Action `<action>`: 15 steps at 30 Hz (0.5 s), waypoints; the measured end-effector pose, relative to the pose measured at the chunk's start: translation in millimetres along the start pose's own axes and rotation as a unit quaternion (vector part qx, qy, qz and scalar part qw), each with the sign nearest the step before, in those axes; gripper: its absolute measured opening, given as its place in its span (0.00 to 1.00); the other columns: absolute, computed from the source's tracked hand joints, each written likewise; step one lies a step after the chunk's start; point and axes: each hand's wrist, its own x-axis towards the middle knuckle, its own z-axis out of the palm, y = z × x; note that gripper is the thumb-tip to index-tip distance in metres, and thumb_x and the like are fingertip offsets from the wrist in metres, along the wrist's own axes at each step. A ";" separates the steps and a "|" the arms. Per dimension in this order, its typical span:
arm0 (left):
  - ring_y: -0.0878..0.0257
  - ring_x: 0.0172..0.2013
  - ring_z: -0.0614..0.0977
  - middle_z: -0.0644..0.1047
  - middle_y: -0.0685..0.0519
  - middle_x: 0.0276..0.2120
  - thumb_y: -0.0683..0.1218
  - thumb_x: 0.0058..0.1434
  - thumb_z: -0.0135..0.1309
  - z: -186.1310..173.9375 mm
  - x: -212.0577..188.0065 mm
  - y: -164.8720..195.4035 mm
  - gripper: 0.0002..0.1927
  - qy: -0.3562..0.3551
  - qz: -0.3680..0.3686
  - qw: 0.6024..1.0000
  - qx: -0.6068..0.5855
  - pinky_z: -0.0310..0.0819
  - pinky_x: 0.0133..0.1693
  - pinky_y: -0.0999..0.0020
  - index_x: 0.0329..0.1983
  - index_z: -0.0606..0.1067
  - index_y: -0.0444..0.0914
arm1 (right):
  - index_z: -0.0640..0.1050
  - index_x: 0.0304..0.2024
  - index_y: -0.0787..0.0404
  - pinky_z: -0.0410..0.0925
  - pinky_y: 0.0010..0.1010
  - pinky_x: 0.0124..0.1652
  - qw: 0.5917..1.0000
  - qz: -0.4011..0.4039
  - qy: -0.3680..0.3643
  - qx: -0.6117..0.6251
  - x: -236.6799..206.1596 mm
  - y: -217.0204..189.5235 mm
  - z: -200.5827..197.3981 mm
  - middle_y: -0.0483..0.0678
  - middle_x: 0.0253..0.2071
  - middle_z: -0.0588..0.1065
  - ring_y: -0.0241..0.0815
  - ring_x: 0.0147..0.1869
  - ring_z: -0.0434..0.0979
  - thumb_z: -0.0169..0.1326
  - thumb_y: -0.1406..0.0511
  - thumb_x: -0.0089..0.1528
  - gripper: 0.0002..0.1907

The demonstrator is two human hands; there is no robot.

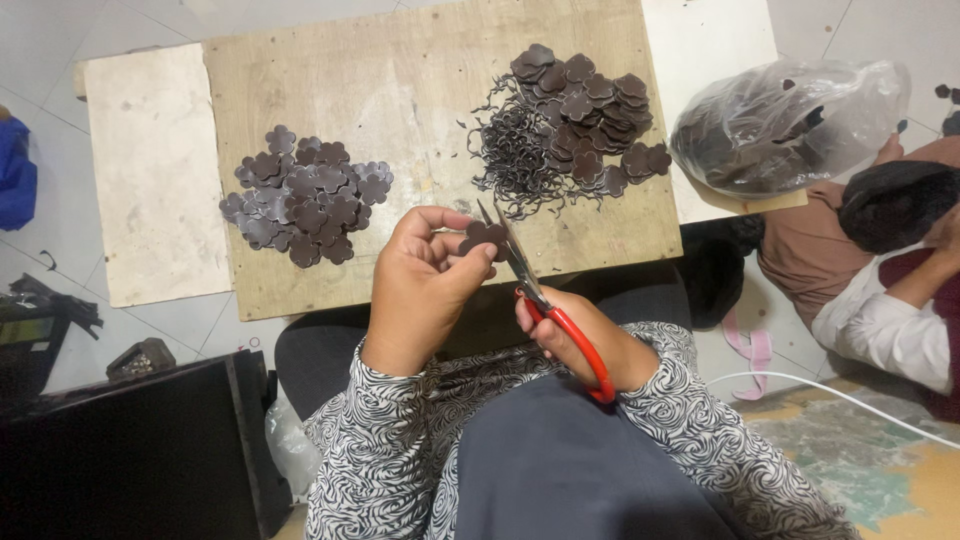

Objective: The person uses red-handled scissors to trim the edges of dark brown flower-shaped pieces. They hold each piece in the left hand and cut with the right hand, placing finished pieces on a wooden board. A second person is visible in the background working with similar materials.

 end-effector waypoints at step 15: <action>0.75 0.31 0.77 0.79 0.54 0.33 0.34 0.61 0.60 0.1 -3.7 -1.0 0.18 0.005 0.029 0.999 0.024 0.72 0.32 0.82 0.52 0.67 0.32 | 0.69 0.39 0.58 0.64 0.23 0.33 0.999 -0.014 0.004 -0.034 1.2 -0.1 0.1 0.39 0.30 0.65 0.29 0.33 0.63 0.42 0.36 0.66 0.32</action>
